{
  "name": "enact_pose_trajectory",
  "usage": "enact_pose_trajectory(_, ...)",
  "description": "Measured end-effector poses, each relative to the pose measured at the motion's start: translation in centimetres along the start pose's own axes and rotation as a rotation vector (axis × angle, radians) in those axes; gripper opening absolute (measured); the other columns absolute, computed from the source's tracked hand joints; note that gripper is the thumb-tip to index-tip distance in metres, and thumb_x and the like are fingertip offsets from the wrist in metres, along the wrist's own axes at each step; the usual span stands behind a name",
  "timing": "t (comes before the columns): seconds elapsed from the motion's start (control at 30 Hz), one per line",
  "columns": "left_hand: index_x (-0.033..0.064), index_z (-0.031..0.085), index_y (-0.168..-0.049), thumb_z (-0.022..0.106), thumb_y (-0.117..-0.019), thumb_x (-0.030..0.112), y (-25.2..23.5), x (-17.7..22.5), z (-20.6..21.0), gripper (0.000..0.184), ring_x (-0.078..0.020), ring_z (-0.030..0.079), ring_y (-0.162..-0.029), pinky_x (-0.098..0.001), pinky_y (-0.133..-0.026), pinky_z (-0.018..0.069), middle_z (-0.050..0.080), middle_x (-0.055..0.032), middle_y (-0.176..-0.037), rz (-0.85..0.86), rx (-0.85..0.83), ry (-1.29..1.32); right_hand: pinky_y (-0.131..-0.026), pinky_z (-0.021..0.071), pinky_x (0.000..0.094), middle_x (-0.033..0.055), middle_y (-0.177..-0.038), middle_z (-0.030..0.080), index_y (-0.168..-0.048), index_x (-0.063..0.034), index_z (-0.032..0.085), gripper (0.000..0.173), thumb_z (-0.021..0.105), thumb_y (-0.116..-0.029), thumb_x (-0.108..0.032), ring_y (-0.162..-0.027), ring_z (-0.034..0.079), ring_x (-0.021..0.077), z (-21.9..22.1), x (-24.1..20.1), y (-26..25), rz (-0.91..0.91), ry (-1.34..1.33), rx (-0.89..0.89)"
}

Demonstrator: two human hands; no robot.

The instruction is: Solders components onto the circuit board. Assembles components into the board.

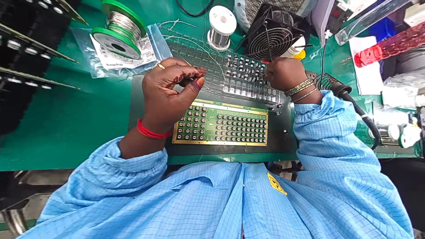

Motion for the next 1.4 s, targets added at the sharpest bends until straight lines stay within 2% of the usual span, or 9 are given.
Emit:
enact_pose_trajectory(0.23,-0.0068,0.071,-0.102,0.065,-0.0959,0.008,0.1,-0.2,0.0,0.018,0.0021,0.063,-0.091,-0.0131,-0.083,0.0531,0.067,-0.0085,-0.106,-0.006,0.008,-0.012,-0.068,0.0447,0.0666,0.0249,-0.09,0.067,-0.091,0.0026,0.066,0.033,0.06,-0.0913,-0.03,-0.086,0.067,0.0462,0.6,2.0,-0.7,0.052,-0.102,-0.069)
enact_pose_trajectory(0.47,-0.0073,0.071,-0.103,0.065,-0.0964,0.008,0.0,-0.2,0.0,0.018,0.0027,0.063,-0.09,-0.0132,-0.083,0.0525,0.067,-0.0079,-0.105,-0.01,0.0,-0.025,-0.066,0.0466,0.0619,0.0195,-0.08,0.066,-0.091,0.002,0.065,0.031,0.058,-0.0873,-0.028,-0.075,0.066,0.0388,-0.4,4.3,2.4,0.032,-0.331,0.116)
enact_pose_trajectory(0.57,-0.007,0.071,-0.103,0.065,-0.0962,0.008,0.1,-0.2,0.0,0.018,0.0033,0.062,-0.091,-0.0134,-0.083,0.0524,0.067,-0.0069,-0.105,-0.003,-0.001,-0.012,-0.06,0.0442,0.0607,0.0167,-0.074,0.063,-0.086,0.0001,0.064,0.031,0.059,-0.0856,-0.031,-0.069,0.063,0.0372,-0.2,4.4,5.0,-0.019,-0.313,0.045)
enact_pose_trajectory(0.67,-0.0074,0.071,-0.102,0.064,-0.0958,0.007,0.1,-0.2,0.1,0.017,0.0029,0.063,-0.09,-0.0135,-0.083,0.0527,0.068,-0.0074,-0.105,0.011,0.001,-0.012,-0.066,0.0479,0.0657,0.0157,-0.083,0.07,-0.099,-0.0027,0.071,0.033,0.064,-0.0881,-0.033,-0.076,0.068,0.0384,0.6,4.1,6.7,0.005,-0.29,-0.069)
enact_pose_trajectory(0.77,-0.0068,0.071,-0.103,0.065,-0.0965,0.009,0.1,-0.2,0.1,0.018,0.0026,0.063,-0.092,-0.0135,-0.084,0.0523,0.067,-0.0079,-0.106,0.002,-0.01,-0.029,-0.071,0.0505,0.0635,0.016,-0.094,0.073,-0.113,-0.0036,0.074,0.038,0.06,-0.0954,-0.034,-0.08,0.069,0.0364,0.8,3.6,7.2,-0.004,-0.287,0.078)
enact_pose_trajectory(0.93,-0.0071,0.071,-0.104,0.064,-0.0963,0.009,0.0,-0.3,0.0,0.019,0.0019,0.063,-0.09,-0.0138,-0.082,0.0527,0.067,-0.0089,-0.106,-0.009,-0.004,-0.035,-0.08,0.053,0.0607,0.0203,-0.101,0.075,-0.106,-0.004,0.078,0.028,0.055,-0.1009,-0.019,-0.094,0.072,0.0392,1.3,1.3,5.7,0.055,-0.272,0.296)
enact_pose_trajectory(1.17,-0.0075,0.071,-0.103,0.064,-0.0965,0.008,0.0,-0.1,0.1,0.018,0.0024,0.063,-0.091,-0.013,-0.082,0.0526,0.067,-0.0093,-0.106,0.006,-0.011,-0.039,-0.086,0.048,0.0654,0.0307,-0.117,0.068,-0.132,0.002,0.067,0.038,0.047,-0.1045,-0.015,-0.107,0.066,0.0498,2.4,-2.8,4.9,0.236,-0.005,0.038)
enact_pose_trajectory(1.3,-0.0075,0.071,-0.103,0.064,-0.0966,0.008,0.1,-0.2,0.0,0.018,0.0022,0.063,-0.091,-0.0138,-0.083,0.0529,0.067,-0.0087,-0.105,0.014,-0.01,-0.024,-0.087,0.0497,0.0669,0.0265,-0.118,0.069,-0.121,0.0004,0.07,0.033,0.048,-0.1048,-0.018,-0.109,0.067,0.047,1.9,-2.1,4.1,0.315,-0.148,-0.028)
enact_pose_trajectory(1.4,-0.0079,0.071,-0.103,0.064,-0.096,0.008,0.0,-0.1,0.0,0.018,0.0027,0.063,-0.09,-0.0138,-0.083,0.0531,0.067,-0.0081,-0.106,0.022,-0.006,-0.008,-0.083,0.0481,0.0647,0.0217,-0.101,0.07,-0.119,-0.0012,0.069,0.028,0.055,-0.1044,-0.021,-0.096,0.067,0.0407,1.6,-0.2,3.1,0.345,-0.361,-0.135)
Point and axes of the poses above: each hand's wrist, its own y-axis away from the middle knuckle, its own z-axis out of the palm, x = y × z, the point moved 5 cm from there along -y, towards the middle knuckle
